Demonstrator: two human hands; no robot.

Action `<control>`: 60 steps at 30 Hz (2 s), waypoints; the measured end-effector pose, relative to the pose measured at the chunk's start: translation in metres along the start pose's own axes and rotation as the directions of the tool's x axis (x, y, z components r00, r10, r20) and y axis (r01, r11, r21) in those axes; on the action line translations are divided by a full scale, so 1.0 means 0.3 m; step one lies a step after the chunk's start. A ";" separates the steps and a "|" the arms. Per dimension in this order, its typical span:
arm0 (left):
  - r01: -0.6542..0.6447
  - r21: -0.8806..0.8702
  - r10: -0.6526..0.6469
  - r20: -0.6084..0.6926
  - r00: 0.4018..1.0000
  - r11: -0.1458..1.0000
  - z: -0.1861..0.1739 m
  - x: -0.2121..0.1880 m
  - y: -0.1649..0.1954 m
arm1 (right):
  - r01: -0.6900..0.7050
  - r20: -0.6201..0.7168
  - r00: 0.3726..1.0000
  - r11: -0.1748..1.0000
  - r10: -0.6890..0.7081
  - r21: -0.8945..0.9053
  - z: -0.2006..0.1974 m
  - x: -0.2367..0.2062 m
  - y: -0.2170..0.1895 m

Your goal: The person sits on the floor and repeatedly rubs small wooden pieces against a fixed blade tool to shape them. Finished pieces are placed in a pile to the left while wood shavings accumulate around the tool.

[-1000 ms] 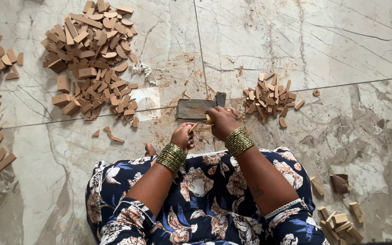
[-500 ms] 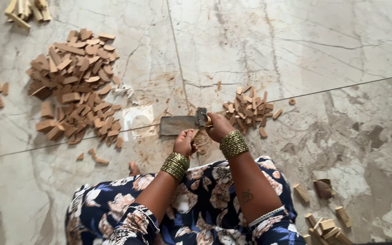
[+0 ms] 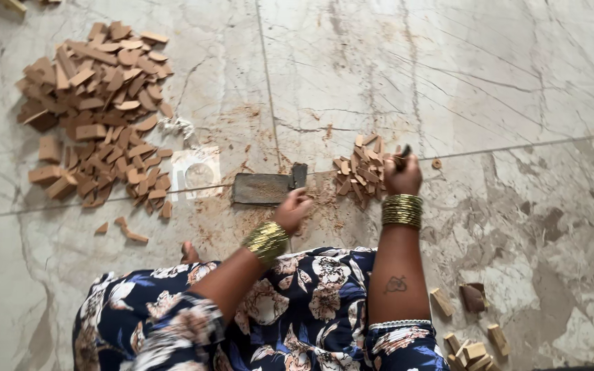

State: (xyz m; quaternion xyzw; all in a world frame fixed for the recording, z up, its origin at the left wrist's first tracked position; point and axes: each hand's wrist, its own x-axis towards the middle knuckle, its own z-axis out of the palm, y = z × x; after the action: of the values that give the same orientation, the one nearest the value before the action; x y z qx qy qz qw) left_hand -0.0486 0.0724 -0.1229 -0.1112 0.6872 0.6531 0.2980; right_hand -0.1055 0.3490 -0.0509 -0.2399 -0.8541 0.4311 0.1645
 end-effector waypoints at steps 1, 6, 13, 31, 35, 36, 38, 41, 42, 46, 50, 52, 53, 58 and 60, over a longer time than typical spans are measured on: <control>-0.129 0.076 0.134 -0.058 0.989 0.989 -0.070 -0.018 -0.026 | -0.025 0.012 1.000 0.997 0.024 0.076 -0.001 0.013 0.015; -0.215 -0.120 0.189 -0.196 0.962 0.969 -0.517 -0.210 -0.048 | 0.181 0.109 0.978 0.983 -0.179 -0.012 0.052 0.002 -0.031; -0.666 -0.614 0.043 -0.721 0.692 0.423 -0.806 -0.355 0.028 | 0.656 0.559 0.706 0.698 -0.435 -0.286 0.273 -0.232 -0.159; -0.708 0.480 0.838 -0.449 0.309 0.518 -0.247 -0.463 0.284 | 0.830 0.937 0.201 0.557 -0.284 -0.009 0.866 -0.946 -0.569; -0.735 0.401 0.809 -0.480 0.340 0.547 -0.248 -0.480 0.300 | 0.870 0.928 0.138 0.491 -0.347 0.054 0.952 -0.992 -0.566; -0.732 0.387 0.800 -0.480 0.359 0.560 -0.243 -0.478 0.295 | 0.887 0.906 0.123 0.455 -0.405 0.083 0.966 -0.981 -0.557; -0.733 0.378 0.794 -0.490 0.360 0.565 -0.214 -0.460 0.297 | 0.877 0.901 0.148 0.474 -0.409 0.071 0.980 -0.976 -0.535; -0.748 0.353 0.801 -0.456 0.388 0.562 -0.198 -0.449 0.278 | 0.824 0.940 0.196 0.567 -0.280 -0.002 0.985 -0.994 -0.531; -0.761 0.341 0.810 -0.435 0.392 0.552 -0.197 -0.444 0.274 | 0.847 0.947 0.165 0.532 -0.275 0.007 0.982 -0.996 -0.535; -0.715 0.359 0.775 -0.484 0.407 0.600 -0.234 -0.413 0.270 | 0.856 0.917 0.180 0.515 -0.356 0.032 0.940 -0.969 -0.561; -0.709 0.417 0.786 -0.531 0.317 0.568 -0.286 -0.371 0.264 | 0.499 0.719 0.551 0.858 -0.424 0.123 0.855 -0.900 -0.524; -0.688 0.471 0.746 -0.648 0.154 0.552 -0.261 -0.358 0.279 | 0.478 0.567 0.614 0.831 -0.549 0.287 0.780 -0.847 -0.484; -0.666 0.493 0.683 -0.729 0.034 0.560 -0.244 -0.347 0.295 | 0.383 0.590 0.659 0.883 -0.467 0.271 0.734 -0.806 -0.466; -0.478 0.500 0.688 -0.449 0.570 0.722 -0.316 -0.283 0.245 | -0.152 0.654 0.756 0.969 -0.014 0.196 0.443 -0.624 -0.364; -0.346 0.341 0.429 -0.205 0.880 0.874 -0.307 -0.242 0.197 | -0.317 0.661 0.749 0.906 0.057 0.280 0.351 -0.607 -0.341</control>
State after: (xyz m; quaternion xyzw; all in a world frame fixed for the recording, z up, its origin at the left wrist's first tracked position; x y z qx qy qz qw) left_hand -0.0472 -0.0264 -0.0363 -0.0137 0.8192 0.5685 0.0748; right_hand -0.0330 0.1269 -0.0413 -0.1290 -0.7308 0.6560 -0.1376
